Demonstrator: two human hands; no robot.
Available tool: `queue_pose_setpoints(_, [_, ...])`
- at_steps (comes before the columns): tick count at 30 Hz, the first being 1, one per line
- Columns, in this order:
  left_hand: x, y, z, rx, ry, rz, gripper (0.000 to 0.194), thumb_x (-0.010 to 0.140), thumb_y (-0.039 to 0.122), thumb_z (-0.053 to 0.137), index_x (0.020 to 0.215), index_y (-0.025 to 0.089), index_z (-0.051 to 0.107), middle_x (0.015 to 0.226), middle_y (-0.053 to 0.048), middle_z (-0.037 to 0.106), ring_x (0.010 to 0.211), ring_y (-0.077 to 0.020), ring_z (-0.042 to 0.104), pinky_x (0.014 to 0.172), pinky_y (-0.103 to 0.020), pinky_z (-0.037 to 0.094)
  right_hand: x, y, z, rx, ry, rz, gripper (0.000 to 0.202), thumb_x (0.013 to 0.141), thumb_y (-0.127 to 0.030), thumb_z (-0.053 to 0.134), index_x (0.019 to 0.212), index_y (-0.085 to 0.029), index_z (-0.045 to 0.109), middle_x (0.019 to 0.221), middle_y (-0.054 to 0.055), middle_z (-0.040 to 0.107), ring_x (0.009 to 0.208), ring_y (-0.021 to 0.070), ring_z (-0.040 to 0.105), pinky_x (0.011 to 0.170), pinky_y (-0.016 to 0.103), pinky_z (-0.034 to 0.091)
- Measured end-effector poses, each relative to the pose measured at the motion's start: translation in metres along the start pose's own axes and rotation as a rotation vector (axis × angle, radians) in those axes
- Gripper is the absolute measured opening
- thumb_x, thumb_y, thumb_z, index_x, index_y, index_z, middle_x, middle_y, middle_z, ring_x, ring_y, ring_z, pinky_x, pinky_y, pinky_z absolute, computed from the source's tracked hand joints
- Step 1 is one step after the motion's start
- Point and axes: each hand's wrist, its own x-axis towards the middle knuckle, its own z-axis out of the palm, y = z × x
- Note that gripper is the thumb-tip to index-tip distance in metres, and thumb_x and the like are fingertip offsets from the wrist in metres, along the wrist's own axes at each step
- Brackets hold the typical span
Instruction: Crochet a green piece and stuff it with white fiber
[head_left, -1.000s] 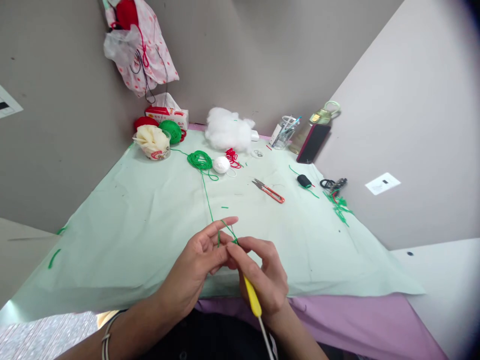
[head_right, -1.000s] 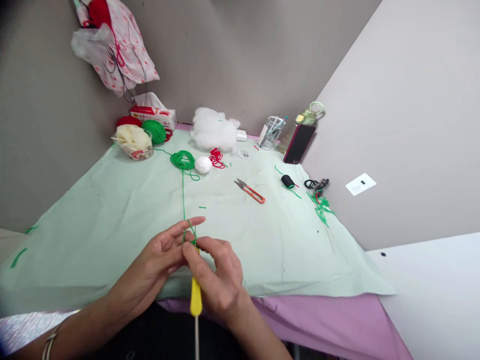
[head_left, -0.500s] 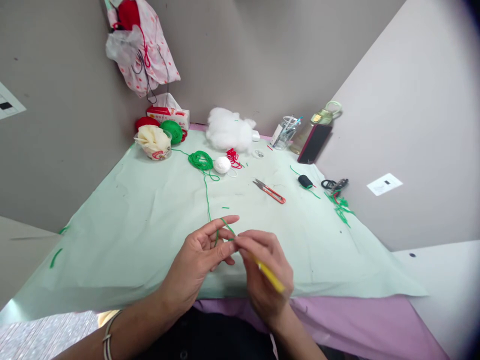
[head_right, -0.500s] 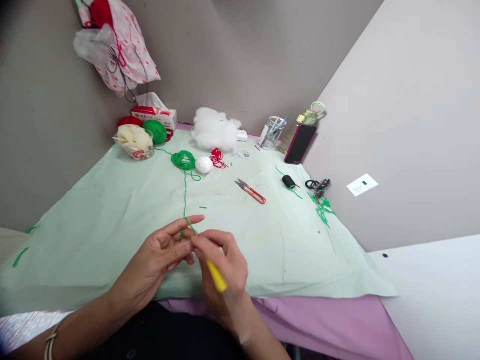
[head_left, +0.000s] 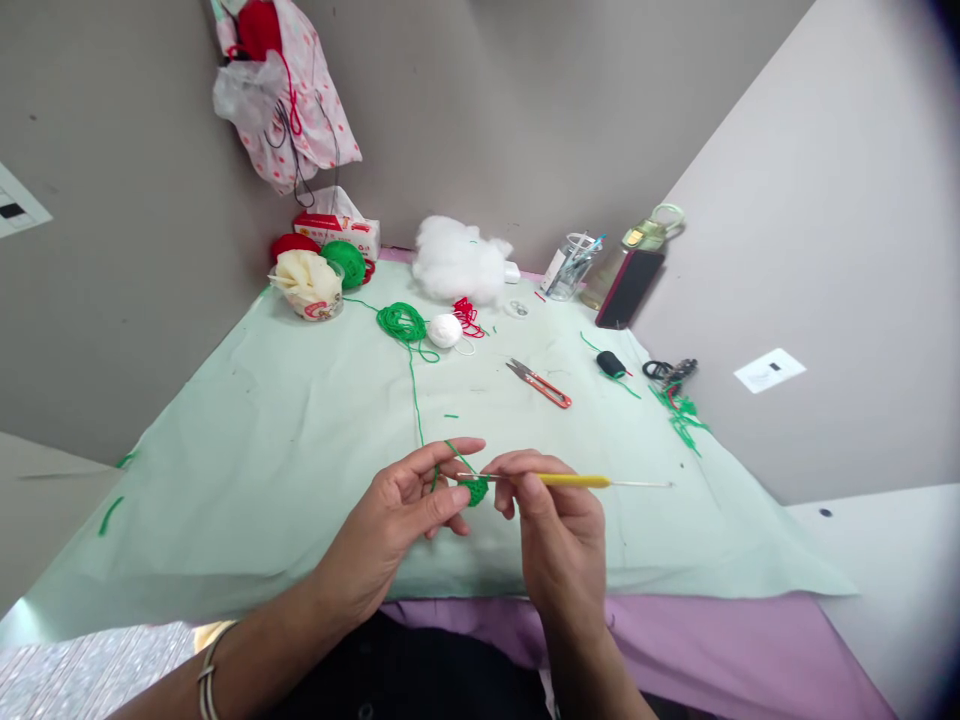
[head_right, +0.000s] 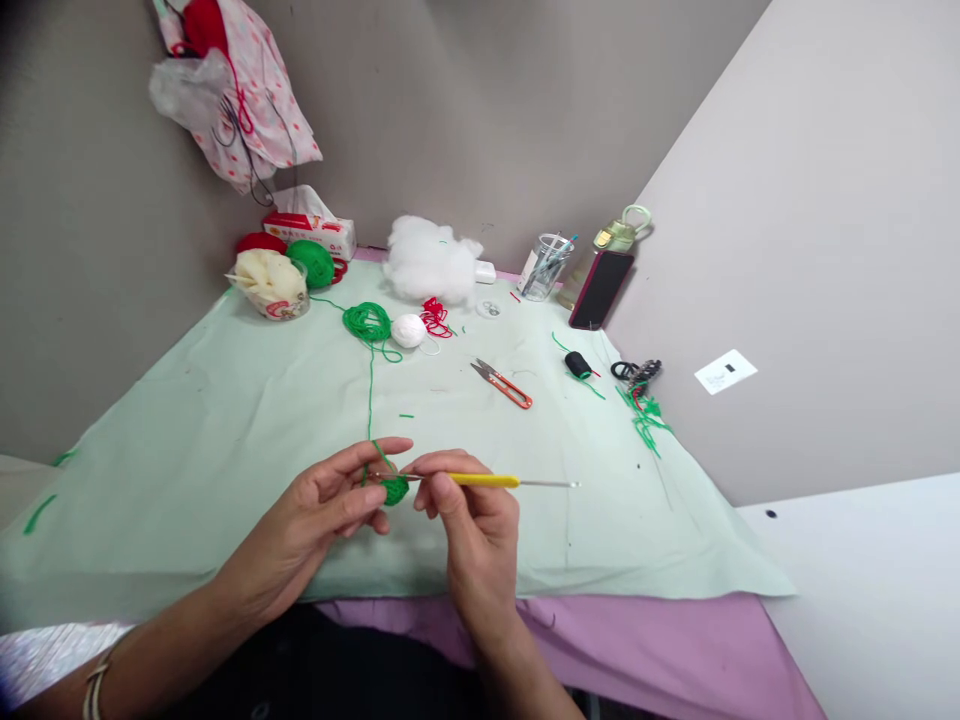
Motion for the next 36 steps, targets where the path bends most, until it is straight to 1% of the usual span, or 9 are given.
queue_pose_setpoints(6, [0.001,0.002,-0.003,0.002,-0.008,0.031,0.031,0.087,0.035,0.078,0.118,0.032,0.078,0.096,0.001,0.059,0.074,-0.0102,0.056,0.069,-0.025,0.044,0.004,-0.001,-0.001,0.154,0.018,0.086,0.02,0.1,-0.033,0.063,0.091,-0.022,0.077,0.086,0.004,0.074,0.059,0.0096,0.057,0.056,0.025,0.046])
queue_pose_setpoints(11, [0.001,0.002,-0.004,-0.024,0.0,0.068,0.031,0.084,0.032,0.08,0.115,0.031,0.079,0.095,0.0,0.058,0.08,-0.0121,0.057,0.073,-0.024,0.051,0.0,-0.005,-0.005,0.002,-0.03,0.025,0.021,0.104,-0.027,0.055,0.096,-0.022,0.074,0.09,0.004,0.073,0.065,0.0115,0.061,0.062,0.027,0.052])
queue_pose_setpoints(14, [0.001,-0.002,-0.005,-0.004,0.029,0.108,0.03,0.085,0.032,0.08,0.114,0.032,0.079,0.092,0.001,0.057,0.079,-0.0116,0.055,0.077,-0.024,0.053,-0.006,-0.011,-0.007,-0.249,-0.075,-0.125,0.023,0.103,-0.015,0.051,0.105,-0.024,0.072,0.094,0.003,0.073,0.074,0.0129,0.064,0.069,0.028,0.055])
queue_pose_setpoints(19, [0.0,-0.009,0.002,0.075,0.13,0.18,0.035,0.085,0.029,0.082,0.12,0.034,0.076,0.087,0.004,0.057,0.07,-0.0067,0.049,0.074,-0.019,0.049,-0.013,-0.004,-0.002,-0.623,-0.177,-0.582,0.034,0.095,-0.002,0.053,0.122,-0.018,0.066,0.102,0.01,0.073,0.09,0.0195,0.068,0.074,0.033,0.059])
queue_pose_setpoints(22, [-0.001,-0.007,0.006,-0.095,0.073,0.066,0.046,0.083,0.03,0.084,0.127,0.031,0.073,0.085,0.005,0.057,0.061,-0.0047,0.043,0.063,-0.018,0.047,-0.015,0.005,0.0,-0.741,-0.121,-0.717,0.037,0.093,-0.003,0.061,0.124,-0.019,0.07,0.106,0.012,0.071,0.091,0.0211,0.068,0.072,0.032,0.058])
queue_pose_setpoints(25, [0.0,0.0,0.005,-0.313,-0.028,-0.105,0.042,0.084,0.029,0.082,0.125,0.023,0.075,0.076,0.007,0.051,0.049,-0.0006,0.026,0.054,-0.017,0.045,-0.014,0.004,0.0,-0.537,-0.024,-0.53,0.033,0.096,-0.006,0.056,0.117,-0.025,0.073,0.101,0.008,0.072,0.087,0.0193,0.068,0.071,0.032,0.057])
queue_pose_setpoints(27, [0.001,0.004,0.003,-0.365,-0.024,-0.119,0.038,0.083,0.025,0.082,0.121,0.022,0.077,0.077,0.007,0.05,0.048,0.0009,0.019,0.051,-0.016,0.042,-0.01,-0.001,0.0,-0.303,0.026,-0.338,0.029,0.1,-0.009,0.051,0.109,-0.026,0.073,0.092,0.004,0.071,0.077,0.0163,0.065,0.068,0.031,0.055])
queue_pose_setpoints(31, [0.001,0.005,0.001,-0.27,-0.04,-0.053,0.039,0.082,0.028,0.083,0.121,0.027,0.077,0.094,0.002,0.06,0.055,-0.0013,0.039,0.055,-0.018,0.045,-0.002,-0.007,0.003,-0.105,-0.025,-0.166,0.023,0.102,-0.017,0.054,0.101,-0.026,0.075,0.094,0.003,0.072,0.076,0.0141,0.064,0.068,0.029,0.054])
queue_pose_setpoints(36, [0.0,-0.003,0.006,-0.092,0.055,0.028,0.044,0.08,0.037,0.086,0.123,0.03,0.076,0.091,0.002,0.062,0.072,-0.0077,0.056,0.065,-0.019,0.045,-0.008,-0.002,0.007,-0.319,-0.054,-0.246,0.027,0.1,-0.011,0.057,0.11,-0.028,0.075,0.095,0.003,0.074,0.085,0.016,0.069,0.074,0.03,0.058])
